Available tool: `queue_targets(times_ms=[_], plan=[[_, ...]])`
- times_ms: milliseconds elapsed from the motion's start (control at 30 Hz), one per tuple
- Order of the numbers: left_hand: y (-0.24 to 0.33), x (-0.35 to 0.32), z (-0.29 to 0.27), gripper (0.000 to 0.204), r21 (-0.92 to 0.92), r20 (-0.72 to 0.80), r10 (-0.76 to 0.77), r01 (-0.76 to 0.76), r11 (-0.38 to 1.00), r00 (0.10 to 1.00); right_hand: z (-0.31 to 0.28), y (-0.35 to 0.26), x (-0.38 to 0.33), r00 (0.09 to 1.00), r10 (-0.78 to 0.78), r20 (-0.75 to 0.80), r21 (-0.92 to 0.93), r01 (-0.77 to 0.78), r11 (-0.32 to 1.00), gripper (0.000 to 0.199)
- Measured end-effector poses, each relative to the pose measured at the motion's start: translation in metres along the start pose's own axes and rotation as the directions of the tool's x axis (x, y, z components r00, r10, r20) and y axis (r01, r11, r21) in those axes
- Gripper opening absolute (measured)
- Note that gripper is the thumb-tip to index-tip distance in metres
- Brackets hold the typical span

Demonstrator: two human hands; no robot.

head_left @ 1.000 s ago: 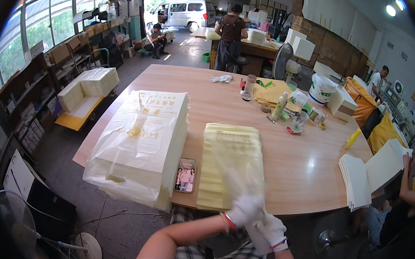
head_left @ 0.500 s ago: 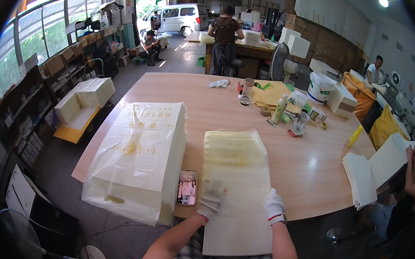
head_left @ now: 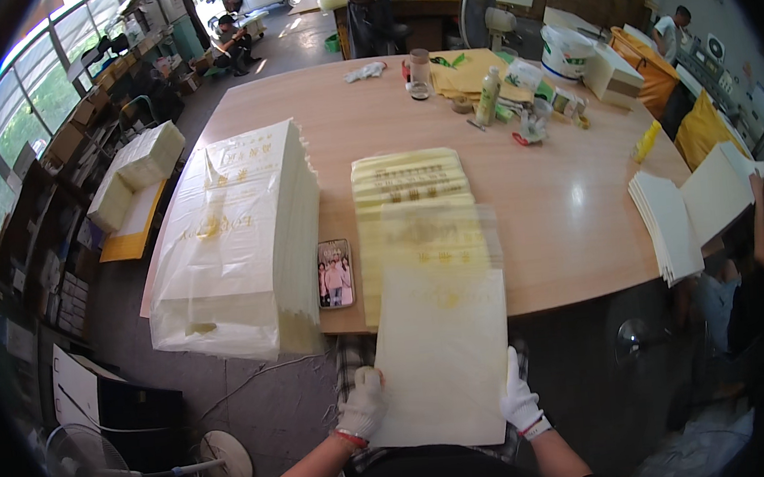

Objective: The person sits at a table and repeatedly picks up white sheets of paper, inserts them into yellow plastic bags, and places the filled bags onto a stack. The person wears white gloves and handles the items by hand throughout the process.

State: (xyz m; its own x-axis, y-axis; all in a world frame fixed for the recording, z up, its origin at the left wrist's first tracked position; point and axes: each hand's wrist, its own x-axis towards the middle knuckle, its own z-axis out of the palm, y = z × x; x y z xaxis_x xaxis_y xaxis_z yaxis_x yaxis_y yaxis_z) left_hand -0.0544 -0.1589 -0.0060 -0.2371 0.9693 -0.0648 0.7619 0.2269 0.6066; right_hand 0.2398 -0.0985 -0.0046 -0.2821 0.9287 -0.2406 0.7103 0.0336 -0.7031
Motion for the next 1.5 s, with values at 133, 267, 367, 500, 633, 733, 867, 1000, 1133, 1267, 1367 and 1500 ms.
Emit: queue_targets(times_ms=[133, 267, 367, 500, 633, 733, 867, 1000, 1133, 1267, 1367, 1500], plan=[[0.011, -0.080, -0.046, 0.032, -0.038, 0.184, 0.129, -0.124, 0.992, 0.974, 0.010, -0.018, -0.082, 0.928, -0.262, -0.265, -0.034, 0.263, 0.964, 0.059], [-0.013, -0.105, -0.034, 0.036, -0.504, 0.181, 0.242, -0.122, 0.855, 0.953, 0.045, -0.005, -0.120, 0.653, -0.649, -0.390, -0.787, 0.130, 0.603, 0.048], [0.010, -0.080, -0.035, 0.029, -0.189, -0.042, 0.444, -0.444, 0.876, 0.895, 0.006, -0.027, -0.100, 0.774, -0.561, -0.294, -0.390, 0.439, 0.810, 0.035], [-0.005, -0.060, -0.020, 0.009, -0.550, -0.124, 0.016, -0.082, 0.831, 0.992, -0.005, -0.015, -0.077, 0.932, -0.241, -0.269, -0.077, 0.229, 0.970, 0.044], [0.008, -0.043, -0.026, 0.014, -0.457, -0.226, 0.255, -0.334, 0.825, 0.940, -0.009, 0.034, -0.073, 0.953, -0.282, -0.115, 0.161, 0.298, 0.941, 0.041], [0.048, -0.019, -0.049, 0.009, -0.422, -0.232, 0.412, -0.473, 0.773, 0.881, 0.001, -0.013, -0.040, 0.958, 0.270, -0.094, 0.710, -0.126, 0.693, 0.033], [0.095, -0.002, -0.116, 0.014, -0.222, -0.392, 0.611, -0.715, 0.663, 0.688, 0.022, -0.084, -0.007, 0.991, -0.101, 0.084, 0.769, 0.000, 0.639, 0.033], [0.059, 0.006, -0.182, 0.021, -0.094, -0.797, 0.314, -0.620, 0.779, 0.516, 0.041, -0.149, 0.082, 0.915, -0.357, -0.189, 0.773, 0.363, 0.520, 0.034], [0.001, 0.057, -0.258, 0.006, -0.378, -0.918, -0.068, -0.808, 0.452, 0.391, 0.050, -0.268, 0.122, 0.767, -0.627, 0.136, 0.865, 0.216, 0.452, 0.026], [-0.127, 0.106, -0.293, 0.011, -0.695, -0.705, -0.452, -0.659, 0.287, 0.546, 0.101, -0.333, 0.113, 0.782, -0.450, 0.430, 0.818, -0.126, 0.562, 0.025], [-0.176, 0.089, -0.268, 0.005, -0.731, -0.682, -0.459, -0.527, 0.434, 0.568, 0.119, -0.323, 0.116, 0.830, -0.435, 0.350, 0.812, -0.038, 0.582, 0.029], [-0.177, 0.058, -0.188, 0.006, -0.790, -0.559, -0.709, -0.538, 0.295, 0.431, 0.105, -0.234, 0.102, 0.667, -0.577, 0.472, 0.820, -0.093, 0.565, 0.031]])
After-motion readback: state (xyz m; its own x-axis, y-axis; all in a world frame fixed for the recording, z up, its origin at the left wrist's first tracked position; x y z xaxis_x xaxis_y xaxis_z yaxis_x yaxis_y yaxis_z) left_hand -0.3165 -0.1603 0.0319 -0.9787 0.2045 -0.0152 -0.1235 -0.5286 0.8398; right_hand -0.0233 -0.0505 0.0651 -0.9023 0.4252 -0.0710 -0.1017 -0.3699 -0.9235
